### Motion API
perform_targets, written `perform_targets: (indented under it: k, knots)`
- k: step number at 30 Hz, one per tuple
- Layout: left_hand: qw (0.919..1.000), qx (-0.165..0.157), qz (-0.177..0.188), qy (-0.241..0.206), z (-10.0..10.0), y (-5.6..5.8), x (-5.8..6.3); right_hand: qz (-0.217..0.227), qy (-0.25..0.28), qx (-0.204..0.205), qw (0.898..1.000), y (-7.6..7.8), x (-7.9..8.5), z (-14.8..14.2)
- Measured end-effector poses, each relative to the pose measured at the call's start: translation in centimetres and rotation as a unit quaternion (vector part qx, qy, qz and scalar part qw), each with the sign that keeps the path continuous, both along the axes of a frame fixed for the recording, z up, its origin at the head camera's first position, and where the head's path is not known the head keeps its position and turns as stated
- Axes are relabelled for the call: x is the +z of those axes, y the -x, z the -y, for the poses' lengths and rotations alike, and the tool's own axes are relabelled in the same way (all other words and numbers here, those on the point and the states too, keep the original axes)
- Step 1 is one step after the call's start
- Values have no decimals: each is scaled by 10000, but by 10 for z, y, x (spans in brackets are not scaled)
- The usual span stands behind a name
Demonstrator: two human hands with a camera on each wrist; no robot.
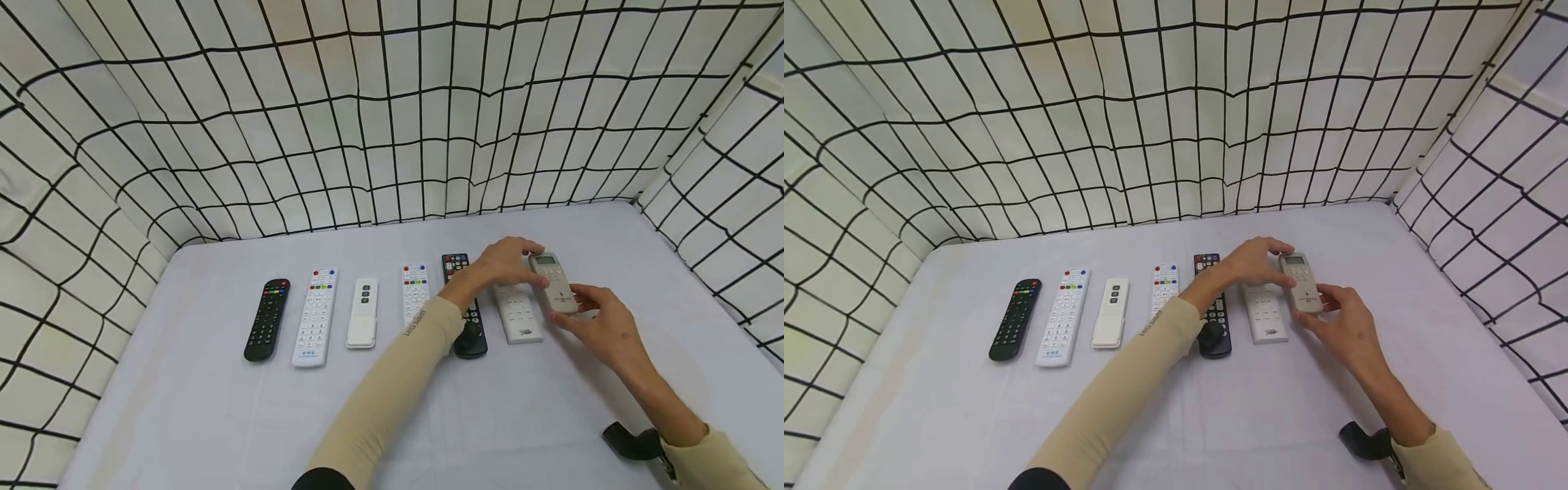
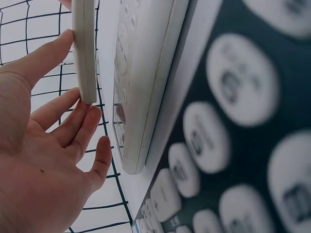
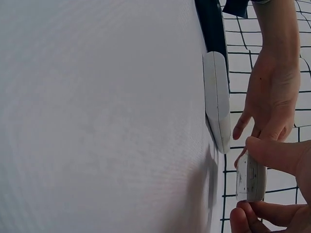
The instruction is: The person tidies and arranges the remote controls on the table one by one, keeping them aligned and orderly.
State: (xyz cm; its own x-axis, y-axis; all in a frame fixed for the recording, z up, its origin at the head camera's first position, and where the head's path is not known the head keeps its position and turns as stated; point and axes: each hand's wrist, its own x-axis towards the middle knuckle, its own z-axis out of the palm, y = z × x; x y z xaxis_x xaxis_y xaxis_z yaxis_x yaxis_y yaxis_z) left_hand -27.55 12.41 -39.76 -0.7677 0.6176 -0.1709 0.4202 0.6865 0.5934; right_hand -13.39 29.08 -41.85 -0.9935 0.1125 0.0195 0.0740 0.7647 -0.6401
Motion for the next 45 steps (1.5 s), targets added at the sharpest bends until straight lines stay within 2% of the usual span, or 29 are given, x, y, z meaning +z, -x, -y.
perform_targets:
  k: [3, 8, 17, 25, 35, 45]
  knots:
    - [9998, -15, -45, 204, -1, -1, 1, 40, -41, 23, 10000, 0, 0, 0]
    - [9980, -240, -292, 502, -2, 0, 6, 121, -109, 109, 9998, 1, 1, -2]
    - [9900, -661, -617, 1078, -5, -3, 6, 369, -59, 272, 9989, -1, -2, -8]
    - [9888, -677, -467, 1242, -3, -6, 3, 436, -125, 328, 9984, -2, -8, -8]
    - [9870, -735, -493, 1344, -1, -9, -2, 665, -317, 399, 9965, 0, -11, -5]
    - [9847, -798, -552, 1447, 2, -14, 5, 904, -456, 365, 9942, 1, -7, -4]
